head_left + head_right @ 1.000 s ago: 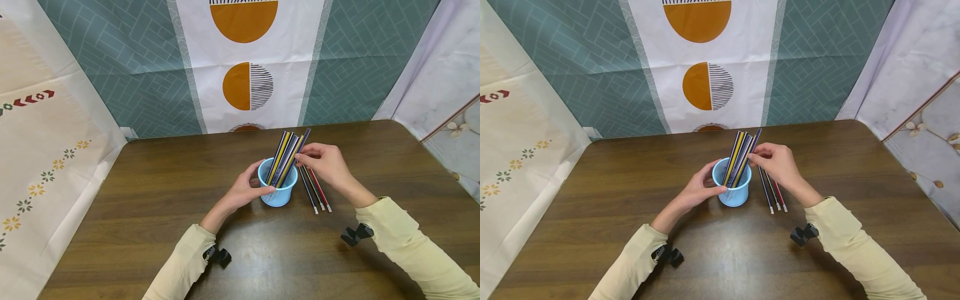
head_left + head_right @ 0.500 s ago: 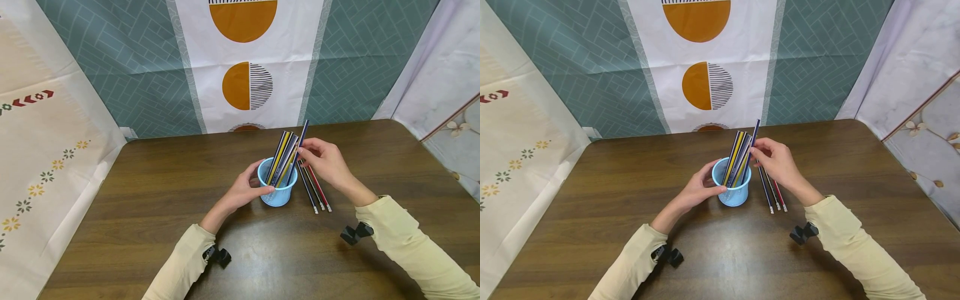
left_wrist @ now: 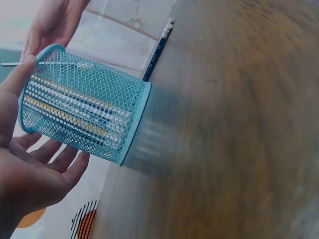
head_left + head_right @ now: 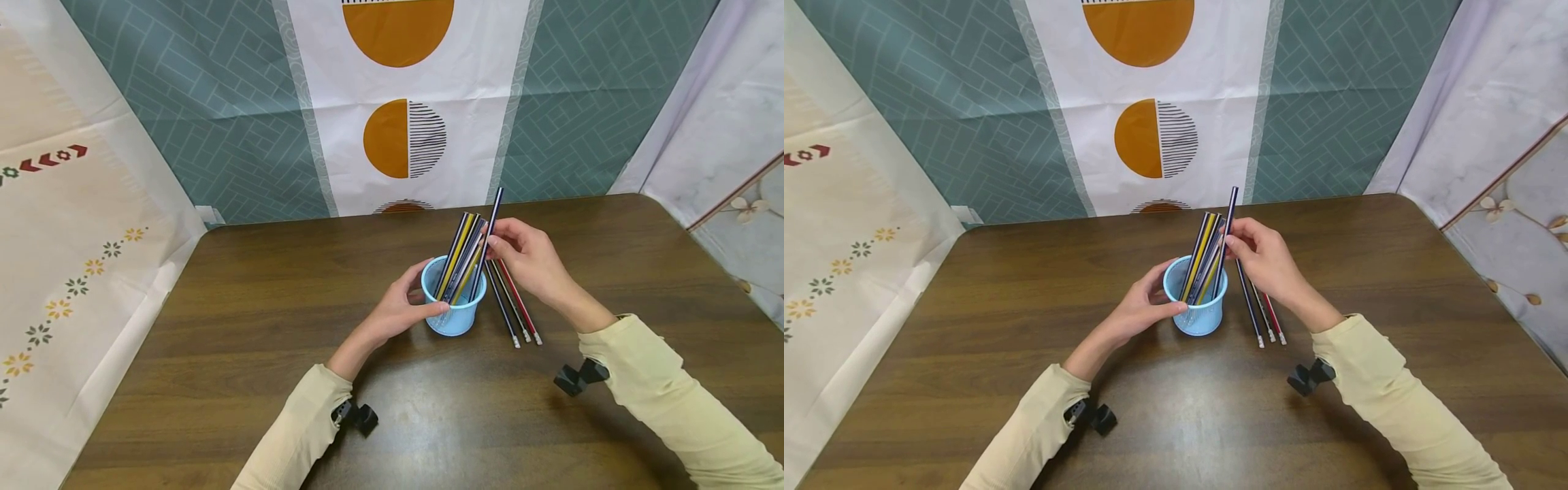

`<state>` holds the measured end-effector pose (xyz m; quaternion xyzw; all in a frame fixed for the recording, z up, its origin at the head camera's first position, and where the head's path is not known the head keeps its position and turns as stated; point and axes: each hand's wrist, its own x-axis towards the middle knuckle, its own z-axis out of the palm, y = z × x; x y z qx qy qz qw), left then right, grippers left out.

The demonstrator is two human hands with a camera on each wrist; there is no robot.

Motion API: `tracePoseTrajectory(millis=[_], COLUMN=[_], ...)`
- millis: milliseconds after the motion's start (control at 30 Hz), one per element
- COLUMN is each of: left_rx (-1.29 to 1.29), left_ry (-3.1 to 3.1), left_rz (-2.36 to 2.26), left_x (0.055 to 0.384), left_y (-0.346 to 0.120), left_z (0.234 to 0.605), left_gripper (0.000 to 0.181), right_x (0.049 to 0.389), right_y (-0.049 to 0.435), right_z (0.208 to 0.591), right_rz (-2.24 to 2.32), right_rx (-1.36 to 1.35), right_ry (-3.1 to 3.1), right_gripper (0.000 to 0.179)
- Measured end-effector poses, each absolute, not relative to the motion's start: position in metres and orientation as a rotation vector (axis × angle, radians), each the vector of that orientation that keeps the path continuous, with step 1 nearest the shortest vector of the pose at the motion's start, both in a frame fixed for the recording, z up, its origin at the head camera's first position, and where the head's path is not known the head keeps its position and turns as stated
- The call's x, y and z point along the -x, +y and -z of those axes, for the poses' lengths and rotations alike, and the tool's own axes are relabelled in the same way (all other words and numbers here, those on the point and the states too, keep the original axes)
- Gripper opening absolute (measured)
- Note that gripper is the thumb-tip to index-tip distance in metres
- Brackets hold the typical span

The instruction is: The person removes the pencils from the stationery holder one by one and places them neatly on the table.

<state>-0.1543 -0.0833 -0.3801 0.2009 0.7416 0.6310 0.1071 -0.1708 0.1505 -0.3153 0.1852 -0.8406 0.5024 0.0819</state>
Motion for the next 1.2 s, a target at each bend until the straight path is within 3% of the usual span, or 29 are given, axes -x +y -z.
tracePoseTrajectory(millis=[1200], left_rx=[-0.581], left_ry=[2.187], left_rz=[-1.853], left_x=[0.154], left_y=[-0.084], left_z=[0.382], left_gripper=[0.073], right_x=[0.165], right_y=[0.152], right_z=[0.276], right_rz=[-1.459], right_rx=[-0.574], right_ry=[-2.254], right_gripper=[0.016])
